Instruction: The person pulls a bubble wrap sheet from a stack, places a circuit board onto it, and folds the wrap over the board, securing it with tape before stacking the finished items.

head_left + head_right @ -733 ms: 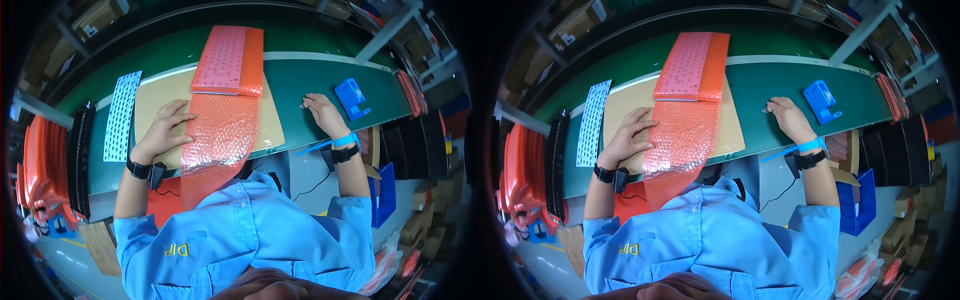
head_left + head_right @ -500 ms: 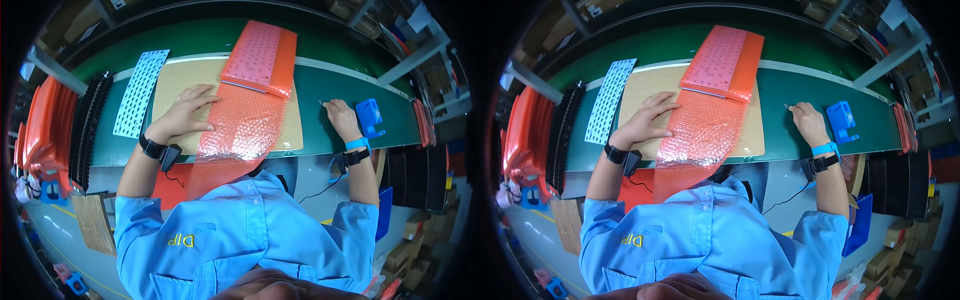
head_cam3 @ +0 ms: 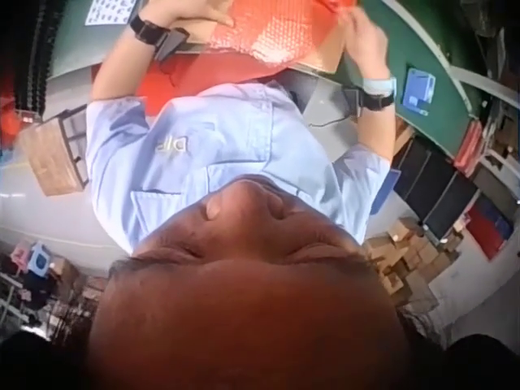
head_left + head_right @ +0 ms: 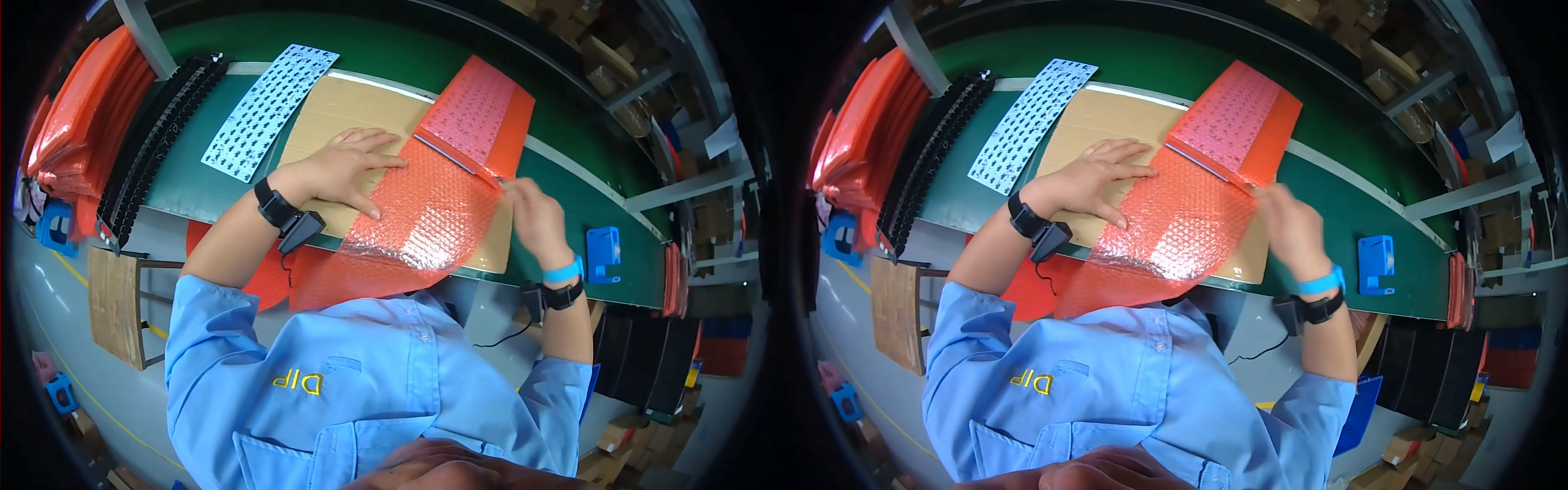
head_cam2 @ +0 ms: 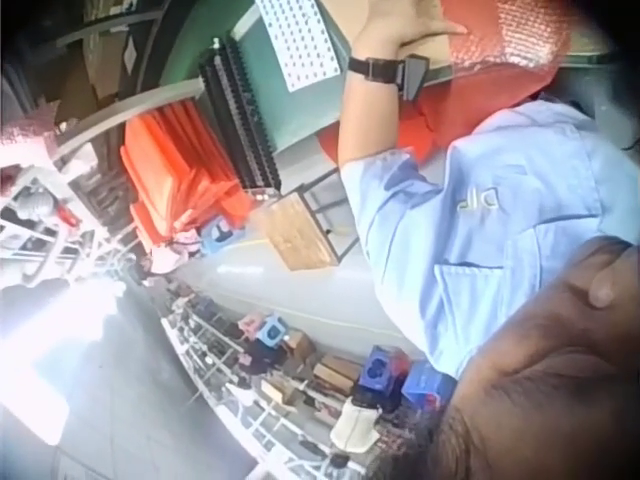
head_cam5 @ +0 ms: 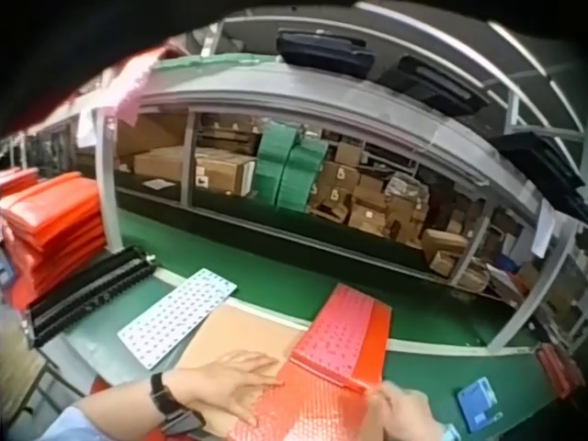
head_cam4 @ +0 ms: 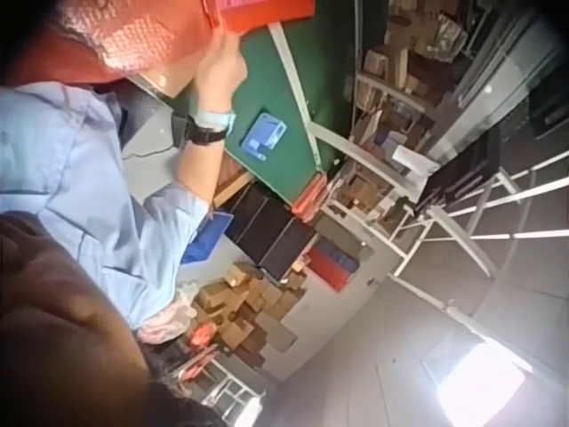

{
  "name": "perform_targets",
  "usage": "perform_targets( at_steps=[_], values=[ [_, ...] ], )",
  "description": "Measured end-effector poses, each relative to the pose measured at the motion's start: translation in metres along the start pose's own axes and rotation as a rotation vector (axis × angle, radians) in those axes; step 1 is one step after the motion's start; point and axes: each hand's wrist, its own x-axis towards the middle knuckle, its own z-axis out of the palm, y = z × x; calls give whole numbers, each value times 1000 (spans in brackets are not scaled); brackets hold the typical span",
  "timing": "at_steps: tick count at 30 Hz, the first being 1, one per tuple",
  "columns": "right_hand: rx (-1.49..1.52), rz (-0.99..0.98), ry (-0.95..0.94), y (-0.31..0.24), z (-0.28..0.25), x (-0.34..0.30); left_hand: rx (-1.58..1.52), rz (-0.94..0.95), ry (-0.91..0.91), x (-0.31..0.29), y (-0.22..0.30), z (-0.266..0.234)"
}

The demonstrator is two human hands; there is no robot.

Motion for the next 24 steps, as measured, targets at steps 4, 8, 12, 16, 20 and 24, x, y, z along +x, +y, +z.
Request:
perform_targets(
  at_steps=[4,8,12,16,20,24],
  values=[
    [-38,-328,-161,-87,51,25,13,9,-2,0,1,3],
    [-92,-434,-235,-100,75,45,35,-26,-58,5,7,-1],
    [-168,-481,-329,-78,51,29,29,-49,-56,5,6,3],
    [-171,-389,-327,-28,6,-20,35,-18,-33,7,8,0],
    [-234,-322,-255,1,-25,-58,51,-8,-60,3,7,-3],
    [-290,111,-170,30,-49,-75,-4,-51,227,-9,29,-2]
  ],
)
